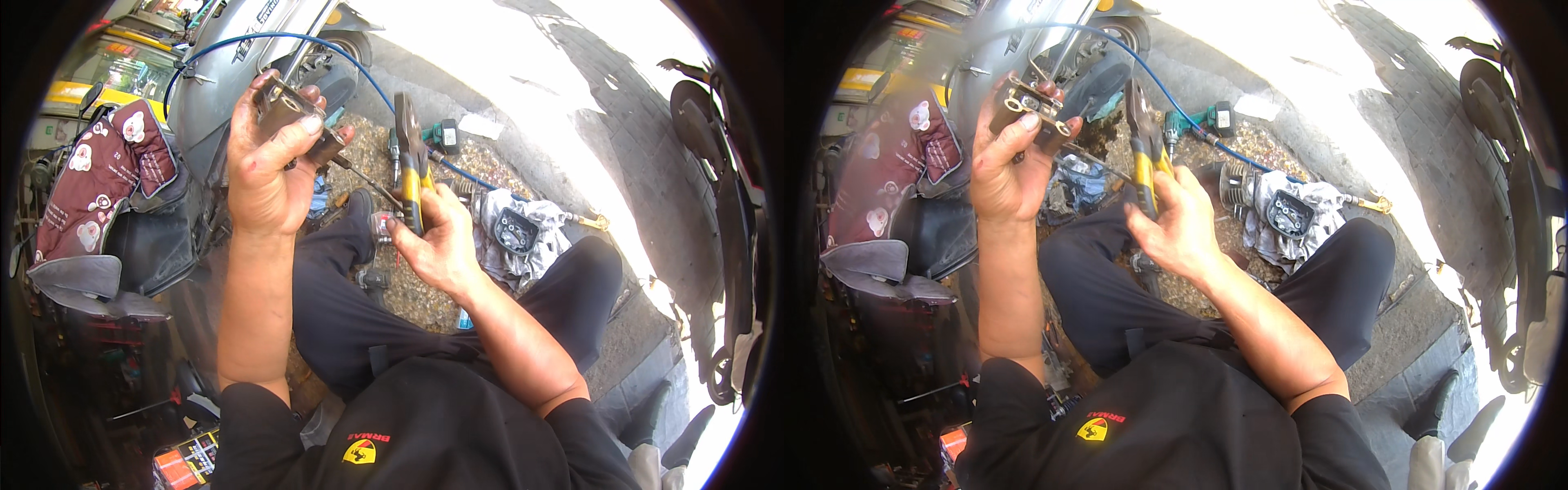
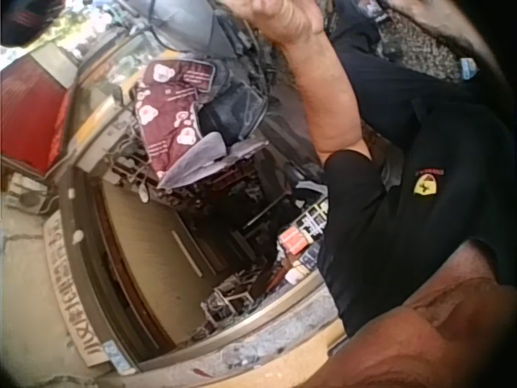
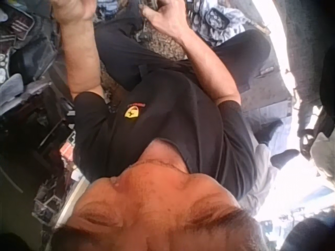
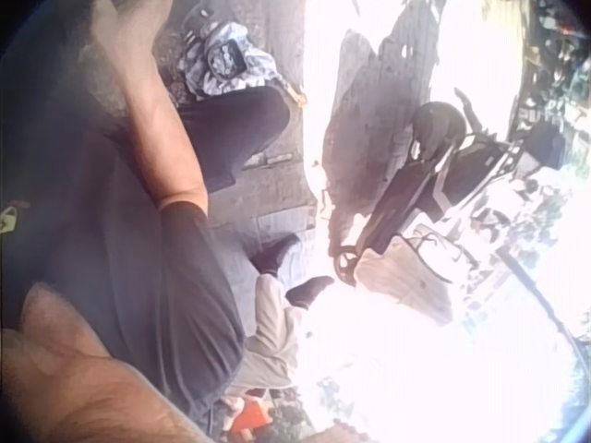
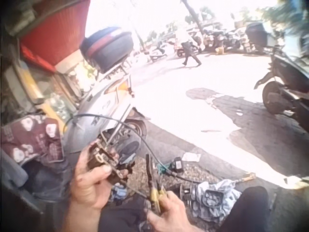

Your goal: The person is repairing a scooter by assembling and adjusting small mechanical parts. They use a hammer and other tools to fit components together, handling them carefully and inspecting the assembly throughout the process.

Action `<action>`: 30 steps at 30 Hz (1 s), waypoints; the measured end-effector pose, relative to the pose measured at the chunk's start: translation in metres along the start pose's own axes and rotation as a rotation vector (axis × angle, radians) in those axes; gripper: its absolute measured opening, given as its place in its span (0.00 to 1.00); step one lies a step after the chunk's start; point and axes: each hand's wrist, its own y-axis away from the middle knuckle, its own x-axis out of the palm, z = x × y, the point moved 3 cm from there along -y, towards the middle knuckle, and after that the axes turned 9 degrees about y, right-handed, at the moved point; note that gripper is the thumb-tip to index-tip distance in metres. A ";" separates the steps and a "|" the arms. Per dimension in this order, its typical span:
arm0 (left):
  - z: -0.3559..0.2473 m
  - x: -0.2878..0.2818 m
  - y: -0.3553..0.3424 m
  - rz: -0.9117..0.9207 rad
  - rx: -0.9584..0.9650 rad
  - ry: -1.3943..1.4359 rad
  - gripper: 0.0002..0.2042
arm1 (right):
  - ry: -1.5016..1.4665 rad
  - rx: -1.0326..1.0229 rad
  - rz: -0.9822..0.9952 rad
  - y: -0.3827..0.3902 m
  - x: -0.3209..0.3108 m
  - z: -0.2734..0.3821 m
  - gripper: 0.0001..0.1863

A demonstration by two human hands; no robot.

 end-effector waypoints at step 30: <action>0.033 0.011 0.005 -0.091 -0.025 0.125 0.17 | -0.118 -0.208 -0.324 -0.047 -0.014 0.069 0.11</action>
